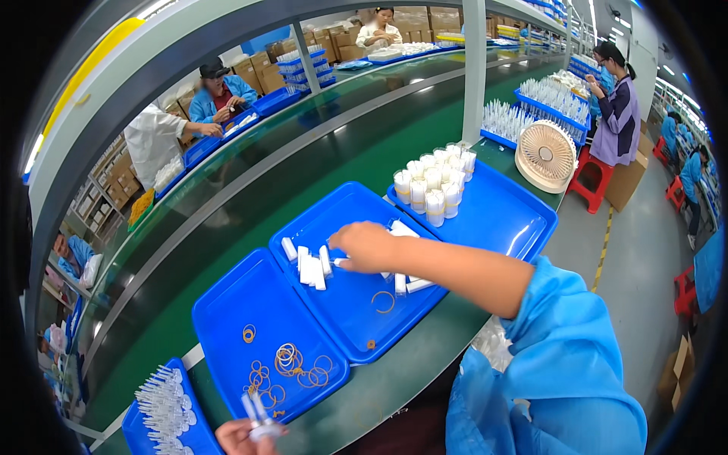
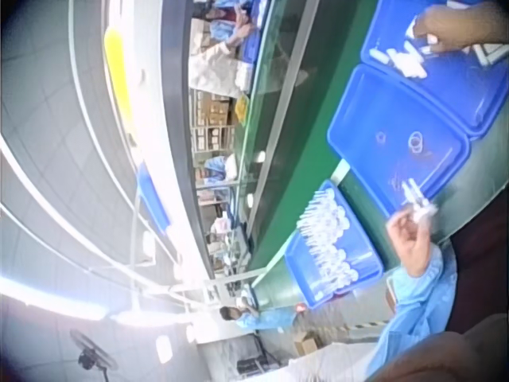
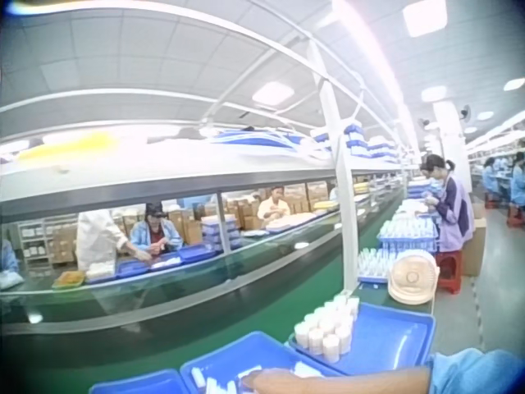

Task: Bundling small plastic components using rubber bands and organizing them in trays on a production line.

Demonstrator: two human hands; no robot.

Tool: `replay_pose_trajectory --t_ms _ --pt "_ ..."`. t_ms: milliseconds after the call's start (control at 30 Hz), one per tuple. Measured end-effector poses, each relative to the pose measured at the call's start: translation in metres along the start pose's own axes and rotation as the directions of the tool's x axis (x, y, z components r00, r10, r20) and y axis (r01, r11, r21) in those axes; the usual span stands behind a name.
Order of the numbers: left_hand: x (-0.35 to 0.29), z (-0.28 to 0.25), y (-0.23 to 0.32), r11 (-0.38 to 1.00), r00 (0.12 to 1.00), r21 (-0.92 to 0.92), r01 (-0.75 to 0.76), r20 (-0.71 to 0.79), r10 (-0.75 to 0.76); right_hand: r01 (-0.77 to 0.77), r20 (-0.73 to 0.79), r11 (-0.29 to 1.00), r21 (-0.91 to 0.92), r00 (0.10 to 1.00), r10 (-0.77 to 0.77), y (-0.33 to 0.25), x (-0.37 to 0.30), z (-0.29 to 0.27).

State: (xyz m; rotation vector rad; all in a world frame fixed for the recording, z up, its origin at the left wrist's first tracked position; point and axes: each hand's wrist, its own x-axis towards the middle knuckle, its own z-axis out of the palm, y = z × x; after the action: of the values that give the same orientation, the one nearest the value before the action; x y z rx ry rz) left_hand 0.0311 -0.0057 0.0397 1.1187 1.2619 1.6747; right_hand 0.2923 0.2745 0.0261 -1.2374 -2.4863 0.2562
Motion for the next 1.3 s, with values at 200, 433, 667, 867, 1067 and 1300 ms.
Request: replay_pose_trajectory --t_ms 200,433,667,867,1067,1300 --pt "-0.006 0.036 -0.021 0.981 0.972 -0.124 0.148 0.204 -0.121 -0.079 0.323 0.981 -0.176 0.937 0.133 -0.028 0.008 0.016" --pt "-0.015 0.038 -0.042 0.999 0.935 -0.027 0.046 0.352 -0.033 -0.159 0.113 0.693 0.703 0.987 0.112 -0.08 -0.048 0.011" --pt "-0.01 0.048 -0.033 0.999 0.914 0.05 0.004 0.405 -0.024 -0.436 0.434 0.027 0.9 0.899 0.059 -0.114 -0.073 0.003" --pt "-0.013 0.049 -0.04 0.998 0.939 -0.009 0.054 0.342 -0.048 -0.492 0.495 -0.11 0.863 0.869 0.0 -0.108 -0.08 0.008" --pt "-0.01 0.048 -0.036 0.992 0.925 0.073 0.099 0.361 -0.119 0.181 -0.022 0.864 0.469 0.981 -0.193 -0.1 -0.092 -0.008" --pt "-0.003 0.051 -0.034 0.991 0.877 0.079 -0.109 0.476 0.058 -0.186 0.247 0.619 0.763 0.969 -0.014 -0.103 -0.101 -0.015"
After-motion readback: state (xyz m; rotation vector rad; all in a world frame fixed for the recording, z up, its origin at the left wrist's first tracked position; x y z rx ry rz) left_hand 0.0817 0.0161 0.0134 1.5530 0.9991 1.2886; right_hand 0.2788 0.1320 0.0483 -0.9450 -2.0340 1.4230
